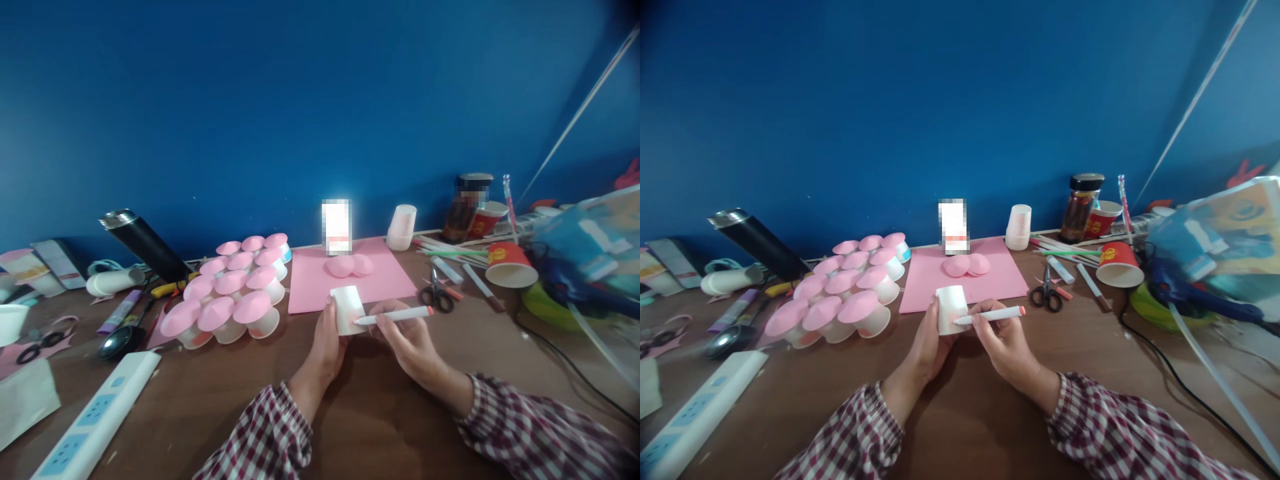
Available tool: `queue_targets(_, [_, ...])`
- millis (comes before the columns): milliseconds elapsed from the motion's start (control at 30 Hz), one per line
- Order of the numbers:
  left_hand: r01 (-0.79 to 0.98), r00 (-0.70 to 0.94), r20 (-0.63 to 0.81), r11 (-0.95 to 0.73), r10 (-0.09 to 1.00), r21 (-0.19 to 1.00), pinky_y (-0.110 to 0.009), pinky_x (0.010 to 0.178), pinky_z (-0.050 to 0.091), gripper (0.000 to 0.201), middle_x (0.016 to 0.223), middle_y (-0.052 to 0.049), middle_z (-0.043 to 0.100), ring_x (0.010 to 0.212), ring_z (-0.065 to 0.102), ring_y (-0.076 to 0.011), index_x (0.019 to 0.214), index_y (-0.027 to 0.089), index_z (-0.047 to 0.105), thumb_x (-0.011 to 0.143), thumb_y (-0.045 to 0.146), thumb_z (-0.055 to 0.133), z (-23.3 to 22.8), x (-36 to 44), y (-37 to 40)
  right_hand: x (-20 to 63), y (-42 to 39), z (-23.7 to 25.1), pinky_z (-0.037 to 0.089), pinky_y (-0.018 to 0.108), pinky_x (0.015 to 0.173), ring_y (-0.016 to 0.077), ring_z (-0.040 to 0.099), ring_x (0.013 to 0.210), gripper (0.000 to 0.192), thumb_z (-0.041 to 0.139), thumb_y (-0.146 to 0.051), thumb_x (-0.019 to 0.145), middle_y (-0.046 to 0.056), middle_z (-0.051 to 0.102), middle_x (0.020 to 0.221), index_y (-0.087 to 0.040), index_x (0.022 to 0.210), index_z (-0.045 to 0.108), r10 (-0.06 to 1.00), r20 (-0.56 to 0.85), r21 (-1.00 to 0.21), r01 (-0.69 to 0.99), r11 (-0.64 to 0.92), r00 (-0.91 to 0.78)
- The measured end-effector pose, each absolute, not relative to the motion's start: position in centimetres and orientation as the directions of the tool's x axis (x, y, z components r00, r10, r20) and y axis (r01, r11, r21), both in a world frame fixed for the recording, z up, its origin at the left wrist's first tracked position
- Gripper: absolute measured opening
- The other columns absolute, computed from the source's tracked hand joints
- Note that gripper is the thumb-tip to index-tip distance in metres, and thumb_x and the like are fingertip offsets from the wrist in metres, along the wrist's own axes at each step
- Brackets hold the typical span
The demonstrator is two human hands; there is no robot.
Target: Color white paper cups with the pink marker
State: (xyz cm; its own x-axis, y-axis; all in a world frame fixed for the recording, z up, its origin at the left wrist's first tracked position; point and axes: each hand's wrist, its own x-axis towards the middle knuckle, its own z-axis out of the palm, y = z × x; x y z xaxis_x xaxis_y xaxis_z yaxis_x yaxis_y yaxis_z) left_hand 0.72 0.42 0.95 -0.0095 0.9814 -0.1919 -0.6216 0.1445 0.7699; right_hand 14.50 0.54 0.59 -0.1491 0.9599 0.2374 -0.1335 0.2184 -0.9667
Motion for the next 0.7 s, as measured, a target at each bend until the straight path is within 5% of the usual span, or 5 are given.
queue_targets(700, [-0.61, -0.013, -0.149, 0.111, 0.989, 0.785, -0.031, 0.068, 0.05, 0.047, 0.078, -0.008, 0.065, 0.071, 0.06, -0.0183, 0.087, 0.012, 0.061, 0.088, 0.057, 0.048, 0.8, 0.78, 0.23, 14.46, 0.44, 0.79, 0.049, 0.024, 0.055, 0.0141, 0.057, 0.062, 0.021, 0.059, -0.04, 0.09, 0.003, 0.063, 0.075, -0.019, 0.086, 0.062, 0.95, 0.278, -0.959, -0.094, 0.267, -0.14])
